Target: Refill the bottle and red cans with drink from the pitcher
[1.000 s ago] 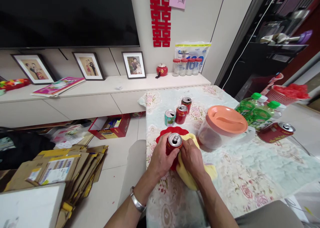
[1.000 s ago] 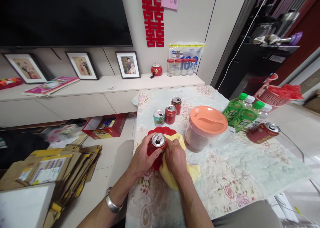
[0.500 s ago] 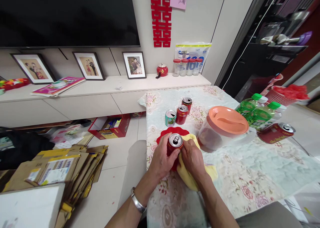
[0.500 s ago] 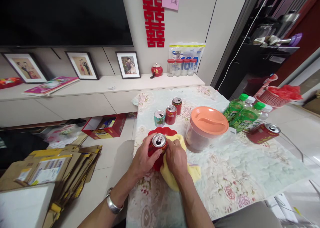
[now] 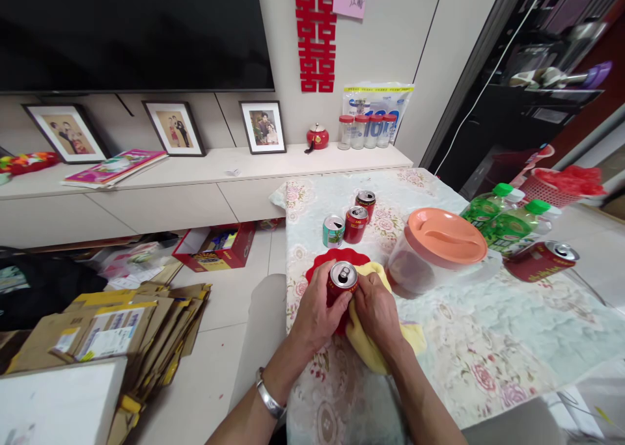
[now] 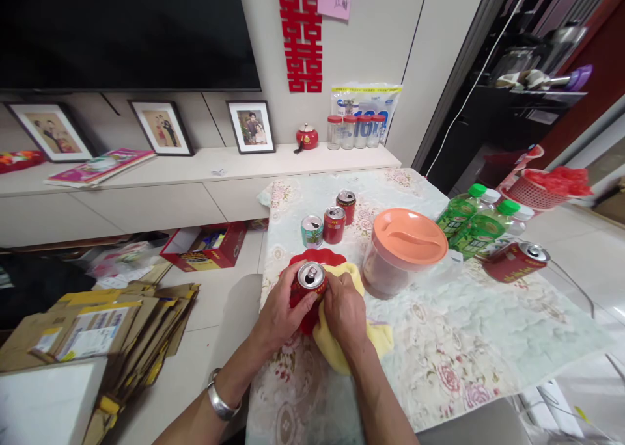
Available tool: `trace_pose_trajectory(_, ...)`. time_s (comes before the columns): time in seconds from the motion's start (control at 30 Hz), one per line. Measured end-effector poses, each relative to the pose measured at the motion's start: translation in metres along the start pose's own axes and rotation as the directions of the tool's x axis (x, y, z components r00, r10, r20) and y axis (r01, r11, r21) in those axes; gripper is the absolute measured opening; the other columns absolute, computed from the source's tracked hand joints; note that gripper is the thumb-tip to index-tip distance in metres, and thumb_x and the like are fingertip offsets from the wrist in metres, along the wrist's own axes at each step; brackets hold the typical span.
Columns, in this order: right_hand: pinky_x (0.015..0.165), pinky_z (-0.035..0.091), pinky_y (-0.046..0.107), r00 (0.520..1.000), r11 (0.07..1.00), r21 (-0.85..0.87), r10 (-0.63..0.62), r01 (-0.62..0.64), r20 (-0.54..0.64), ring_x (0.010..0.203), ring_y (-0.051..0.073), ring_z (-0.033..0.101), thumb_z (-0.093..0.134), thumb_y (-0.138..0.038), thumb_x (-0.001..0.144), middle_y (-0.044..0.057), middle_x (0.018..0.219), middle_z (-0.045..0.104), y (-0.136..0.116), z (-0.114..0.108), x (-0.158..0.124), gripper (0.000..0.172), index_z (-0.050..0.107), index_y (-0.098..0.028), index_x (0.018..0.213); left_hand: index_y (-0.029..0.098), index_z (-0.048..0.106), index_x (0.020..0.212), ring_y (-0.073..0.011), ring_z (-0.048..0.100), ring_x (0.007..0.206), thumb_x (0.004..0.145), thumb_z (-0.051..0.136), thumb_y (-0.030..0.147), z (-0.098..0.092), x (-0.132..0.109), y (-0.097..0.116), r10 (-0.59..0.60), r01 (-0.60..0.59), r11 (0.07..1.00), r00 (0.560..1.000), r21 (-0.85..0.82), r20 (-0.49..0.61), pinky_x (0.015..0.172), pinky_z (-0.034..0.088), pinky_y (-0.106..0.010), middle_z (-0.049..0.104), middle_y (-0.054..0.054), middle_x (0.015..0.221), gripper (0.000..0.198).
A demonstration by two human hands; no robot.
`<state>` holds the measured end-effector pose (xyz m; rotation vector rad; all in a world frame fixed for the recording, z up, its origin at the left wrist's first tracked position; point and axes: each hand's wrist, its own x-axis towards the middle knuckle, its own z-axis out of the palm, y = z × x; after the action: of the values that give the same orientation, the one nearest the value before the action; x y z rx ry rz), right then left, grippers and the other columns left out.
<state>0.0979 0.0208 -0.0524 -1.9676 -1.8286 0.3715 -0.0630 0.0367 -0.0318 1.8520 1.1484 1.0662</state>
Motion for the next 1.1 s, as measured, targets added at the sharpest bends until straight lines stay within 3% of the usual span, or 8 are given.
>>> trace_pose_trajectory(0.7,0.067,0.052,0.029,1.000,1.000,0.009,-0.013,0.013,-0.010,0.075,0.013,0.059,0.056,-0.019,0.104,-0.002,0.089,0.061,0.0022,0.0017,0.0007,0.011,0.066,-0.017,0.104,0.021,0.047,0.142,-0.0305,0.061,0.131,0.093,0.062,0.027,-0.0002,0.0005,0.0000,-0.014,0.014,1.000,1.000,-0.016,0.017,0.113,0.049,-0.053,0.062,-0.016,0.140,0.051)
trace_pose_trajectory(1.1,0.068,0.054,0.030,1.000,1.000,0.014,0.019,-0.019,-0.016,0.075,0.013,0.061,0.059,-0.025,0.104,-0.001,0.094,0.064,0.0009,0.0018,-0.0009,0.014,0.067,-0.018,0.112,0.020,0.048,0.140,-0.0298,0.062,0.129,0.092,0.062,0.026,-0.0006,0.0008,0.0031,-0.008,0.008,1.000,1.000,-0.017,0.019,0.111,0.051,-0.052,0.063,-0.015,0.139,0.051)
